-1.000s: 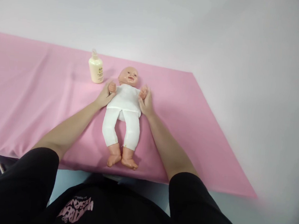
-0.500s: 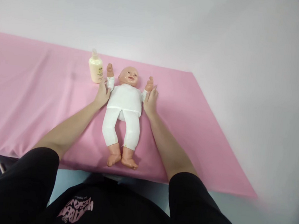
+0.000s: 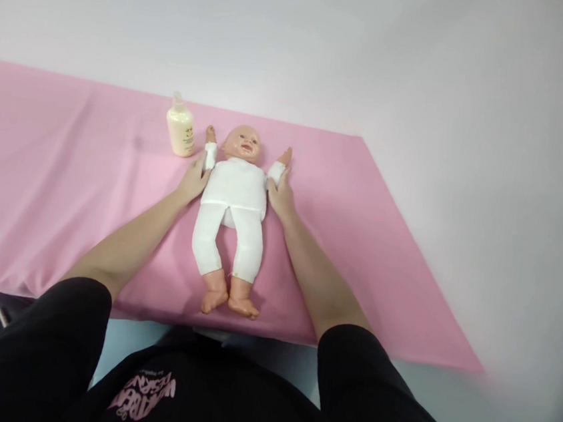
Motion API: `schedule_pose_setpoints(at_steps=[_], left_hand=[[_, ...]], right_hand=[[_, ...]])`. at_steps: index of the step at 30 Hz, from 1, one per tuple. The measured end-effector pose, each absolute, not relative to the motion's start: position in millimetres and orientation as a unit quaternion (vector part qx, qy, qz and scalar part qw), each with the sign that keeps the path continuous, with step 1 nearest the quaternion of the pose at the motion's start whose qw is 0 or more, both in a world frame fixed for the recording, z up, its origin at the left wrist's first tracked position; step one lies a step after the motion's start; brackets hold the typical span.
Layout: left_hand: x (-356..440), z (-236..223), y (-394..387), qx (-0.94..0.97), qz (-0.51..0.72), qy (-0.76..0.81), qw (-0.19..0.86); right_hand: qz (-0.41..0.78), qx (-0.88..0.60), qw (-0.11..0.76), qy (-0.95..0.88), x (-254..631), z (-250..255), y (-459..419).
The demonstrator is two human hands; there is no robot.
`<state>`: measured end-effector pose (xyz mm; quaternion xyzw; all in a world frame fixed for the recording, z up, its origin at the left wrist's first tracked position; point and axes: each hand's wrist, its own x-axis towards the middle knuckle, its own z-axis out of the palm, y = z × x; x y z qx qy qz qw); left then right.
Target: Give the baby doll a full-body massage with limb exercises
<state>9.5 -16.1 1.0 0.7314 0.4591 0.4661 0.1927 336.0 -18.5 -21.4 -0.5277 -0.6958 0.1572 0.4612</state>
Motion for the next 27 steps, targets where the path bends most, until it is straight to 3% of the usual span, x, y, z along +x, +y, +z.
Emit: schedule_pose_setpoints(at_steps=[4, 8, 12, 20, 27], left_hand=[[8.1, -1.9, -13.7, 0.720, 0.468, 0.472, 0.197], [9.4, -1.3, -13.9, 0.714, 0.458, 0.491, 0.201], [12.0, 4.7, -17.8, 0.717, 0.467, 0.480, 0.193], [10.7, 8.1, -19.3, 0.691, 0.525, 0.432, 0.245], [19.8, 27.2, -41.9, 0.760, 0.481, 0.410, 0.152]], right_hand=[[0.232, -0.613, 0.445, -0.610, 336.8, -17.2, -21.0], [0.207, -0.585, 0.488, -0.614, 334.1, -13.4, -23.2], [0.200, -0.596, 0.470, -0.620, 332.8, -9.0, -26.3], [0.181, -0.462, 0.546, -0.676, 327.4, 8.4, -39.9], [0.139, -0.424, 0.531, -0.720, 313.7, 13.2, -50.3]])
